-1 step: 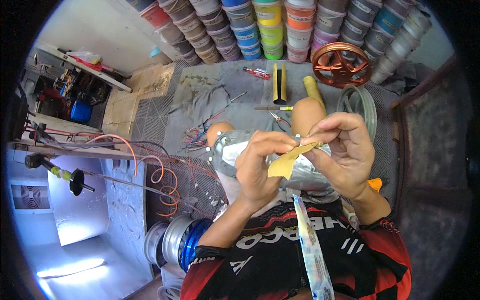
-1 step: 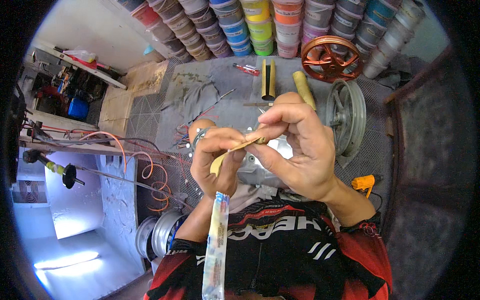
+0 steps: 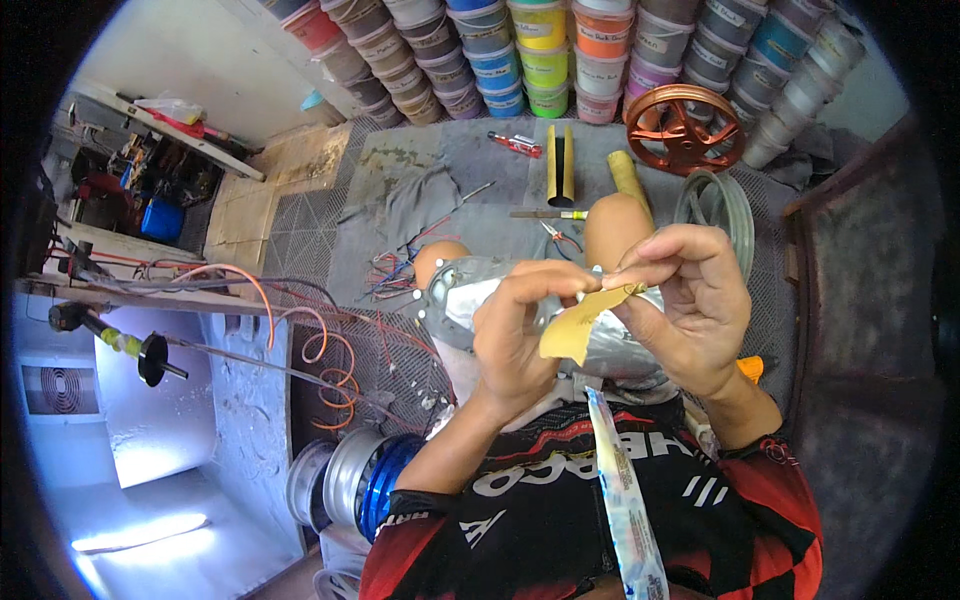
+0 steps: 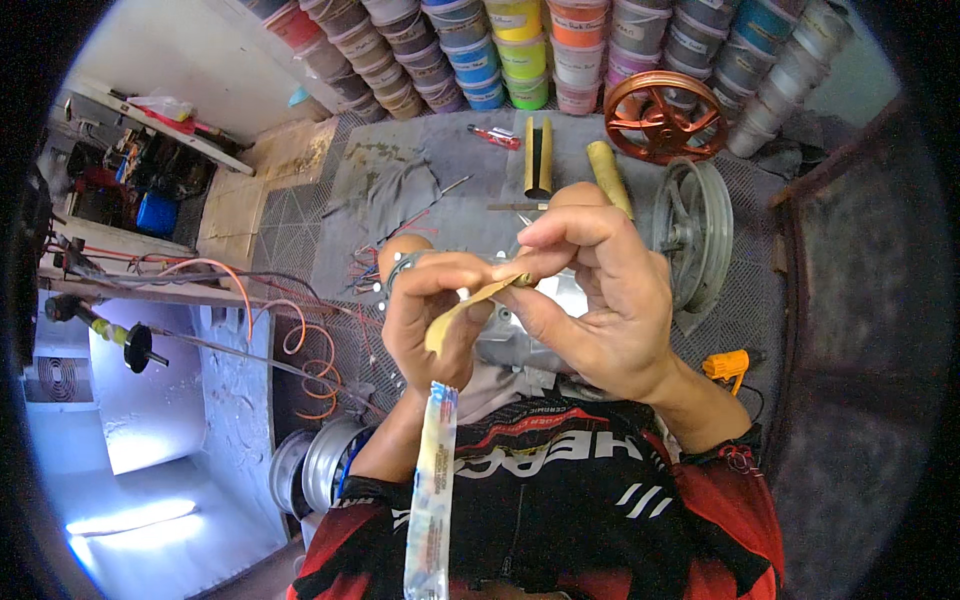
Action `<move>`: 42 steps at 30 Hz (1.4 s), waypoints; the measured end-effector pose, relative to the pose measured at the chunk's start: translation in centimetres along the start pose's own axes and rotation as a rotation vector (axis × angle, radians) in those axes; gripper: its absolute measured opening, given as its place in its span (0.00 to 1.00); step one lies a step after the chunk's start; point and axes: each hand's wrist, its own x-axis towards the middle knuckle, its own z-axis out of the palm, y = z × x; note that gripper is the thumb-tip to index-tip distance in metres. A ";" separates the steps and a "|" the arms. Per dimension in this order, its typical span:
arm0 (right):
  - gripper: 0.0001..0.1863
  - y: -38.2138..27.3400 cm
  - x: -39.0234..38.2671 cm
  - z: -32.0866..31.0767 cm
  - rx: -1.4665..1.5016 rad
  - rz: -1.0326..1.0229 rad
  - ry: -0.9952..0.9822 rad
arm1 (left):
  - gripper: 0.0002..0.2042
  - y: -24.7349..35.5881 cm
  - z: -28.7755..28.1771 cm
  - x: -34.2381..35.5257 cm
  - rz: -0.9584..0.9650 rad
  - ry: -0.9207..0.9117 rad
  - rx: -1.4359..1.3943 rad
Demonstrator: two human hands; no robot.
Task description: The person sits on the floor and works on a silver engine part resting on their lap. They apply white tape to several small holes and openings, then use a dark abrasive sheet to sand or clean the surface of the part.
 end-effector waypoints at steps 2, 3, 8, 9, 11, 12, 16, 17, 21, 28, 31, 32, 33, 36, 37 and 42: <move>0.23 -0.4 0.0 0.1 -0.014 -0.007 -0.015 | 0.14 0.4 -0.8 0.1 0.020 -0.076 0.076; 0.23 -0.5 -0.1 0.3 -0.014 0.004 -0.014 | 0.14 0.6 -1.0 0.1 0.029 -0.115 0.113; 0.23 -0.3 -0.4 0.7 -0.113 0.016 -0.046 | 0.10 -0.2 -1.9 -1.2 -0.112 -0.089 0.043; 0.23 -0.4 -0.4 0.5 -0.190 0.019 -0.083 | 0.10 -0.3 -1.9 -1.5 -0.187 -0.065 -0.059; 0.22 -0.6 -0.5 0.1 -0.339 0.029 -0.160 | 0.11 -0.7 -1.8 -2.2 -0.343 -0.013 -0.262; 0.21 -0.7 -0.4 0.2 -0.385 0.005 -0.160 | 0.15 -1.3 -2.0 -2.5 -0.309 -0.044 -0.297; 0.20 -1.0 0.2 0.1 -0.542 -0.029 -0.148 | 0.37 -1.8 -2.2 -2.8 -0.136 -0.035 -0.149; 0.20 -0.9 0.2 -0.1 -0.575 -0.024 -0.141 | 0.37 -1.5 -2.9 -2.7 -0.014 -0.042 0.036; 0.20 -0.2 0.3 0.3 -0.668 -0.129 -0.214 | 0.26 2.3 -4.1 -0.5 0.132 -0.130 0.568; 0.18 0.7 0.0 1.9 -0.644 -0.188 -0.251 | 0.11 5.1 -3.5 0.2 -0.086 -0.247 0.722; 0.18 1.0 -0.4 2.3 -0.632 -0.174 -0.270 | 0.10 4.4 -4.0 -0.4 -0.059 -0.240 0.737; 0.18 1.1 -0.5 2.4 -0.630 -0.167 -0.273 | 0.10 4.4 -4.1 -0.6 -0.063 -0.231 0.755; 0.18 1.1 -0.6 2.5 -0.628 -0.148 -0.271 | 0.10 4.4 -4.1 -0.8 -0.067 -0.222 0.773; 0.18 1.0 -0.9 2.9 -0.614 -0.110 -0.277 | 0.09 4.4 -4.2 -1.4 -0.045 -0.193 0.797; 0.18 1.1 -0.8 3.1 -0.607 -0.108 -0.286 | 0.09 4.4 -4.3 -1.6 -0.031 -0.183 0.803; 0.14 1.7 -1.4 3.8 -0.575 -0.063 -0.308 | 0.13 3.4 -4.9 -2.6 0.054 -0.172 0.800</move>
